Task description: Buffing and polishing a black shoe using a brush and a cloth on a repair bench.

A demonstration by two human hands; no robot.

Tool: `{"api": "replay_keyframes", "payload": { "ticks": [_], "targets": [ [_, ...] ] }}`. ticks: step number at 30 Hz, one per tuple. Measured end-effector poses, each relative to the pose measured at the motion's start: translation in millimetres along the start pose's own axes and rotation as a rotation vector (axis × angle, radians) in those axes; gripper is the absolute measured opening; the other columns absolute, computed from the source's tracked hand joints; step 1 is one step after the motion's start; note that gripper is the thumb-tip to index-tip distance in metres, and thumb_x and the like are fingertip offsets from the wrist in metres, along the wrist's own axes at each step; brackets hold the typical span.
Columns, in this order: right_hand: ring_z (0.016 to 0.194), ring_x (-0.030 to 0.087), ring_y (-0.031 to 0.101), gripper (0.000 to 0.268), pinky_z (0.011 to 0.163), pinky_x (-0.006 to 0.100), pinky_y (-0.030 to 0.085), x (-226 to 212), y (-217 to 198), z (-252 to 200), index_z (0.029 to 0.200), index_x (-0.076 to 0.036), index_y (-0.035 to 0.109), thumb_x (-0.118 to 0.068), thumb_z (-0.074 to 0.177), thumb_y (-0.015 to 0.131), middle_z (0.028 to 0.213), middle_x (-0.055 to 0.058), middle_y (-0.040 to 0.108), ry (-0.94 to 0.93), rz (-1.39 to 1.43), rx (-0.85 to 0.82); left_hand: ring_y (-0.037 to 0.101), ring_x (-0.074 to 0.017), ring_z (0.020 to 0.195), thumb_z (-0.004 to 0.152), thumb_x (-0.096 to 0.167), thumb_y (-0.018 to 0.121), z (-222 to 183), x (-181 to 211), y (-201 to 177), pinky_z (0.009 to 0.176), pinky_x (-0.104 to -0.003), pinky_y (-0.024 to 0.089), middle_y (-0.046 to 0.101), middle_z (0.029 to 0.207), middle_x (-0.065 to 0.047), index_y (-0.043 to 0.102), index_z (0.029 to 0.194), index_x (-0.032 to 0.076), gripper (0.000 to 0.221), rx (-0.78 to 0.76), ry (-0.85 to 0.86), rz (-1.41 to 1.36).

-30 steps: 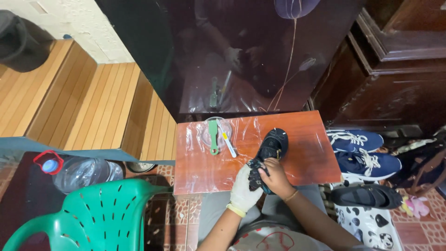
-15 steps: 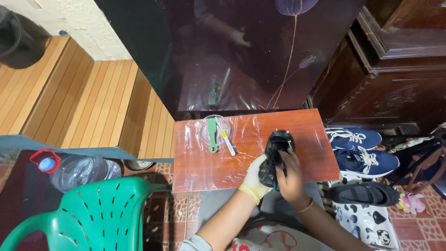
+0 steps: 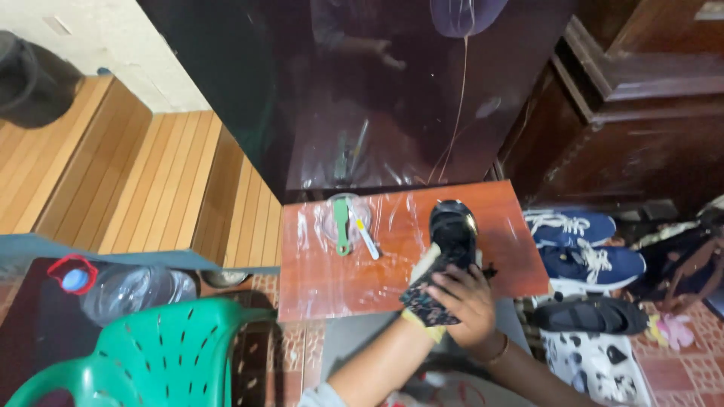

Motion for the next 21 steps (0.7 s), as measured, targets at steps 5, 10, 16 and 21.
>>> {"api": "replay_keyframes", "payload": {
  "ticks": [5,10,16,21],
  "targets": [
    [0.102,0.025,0.076,0.049,0.102,0.051,0.055,-56,-9,16,0.110,-0.006,0.075,-0.050,0.101,0.054,0.113,0.011,0.076,-0.038,0.493,-0.072,0.069,-0.0305,0.107,0.095,0.019,0.069,-21,8,21,0.097,-0.042,0.058,0.065,0.126,-0.015,0.061,0.132,0.018,0.038,0.016,0.065,0.012],
    [0.086,0.028,0.067,0.038,0.085,0.039,0.055,4,-53,7,0.085,-0.006,0.066,-0.043,0.093,0.060,0.082,0.008,0.068,0.266,0.550,0.203,0.068,-0.0332,0.110,0.096,0.018,0.069,-31,13,44,0.098,-0.046,0.058,0.063,0.134,-0.016,0.058,0.139,0.021,0.045,0.012,0.115,0.038],
    [0.082,0.031,0.055,0.026,0.090,0.044,0.049,29,-107,42,0.094,-0.002,0.050,-0.025,0.103,0.043,0.085,0.014,0.052,0.373,0.522,0.838,0.067,-0.0365,0.115,0.097,0.018,0.068,-43,5,46,0.100,-0.050,0.058,0.060,0.143,-0.017,0.054,0.148,0.025,0.054,0.036,0.146,0.060],
    [0.110,0.048,0.065,0.029,0.105,0.053,0.050,19,-99,84,0.097,0.009,0.070,-0.018,0.101,0.059,0.112,0.032,0.067,0.029,0.241,0.456,0.064,-0.0357,0.122,0.095,0.003,0.067,-26,-13,22,0.104,-0.053,0.054,0.053,0.149,-0.019,0.035,0.160,0.031,0.078,-0.149,0.206,0.239]
  ]
}}
Point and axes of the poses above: each hand's wrist, its own z-axis towards the middle knuckle, its own y-axis out of the palm, x = y × z, the point moved 6 cm from there along z, towards the middle knuckle
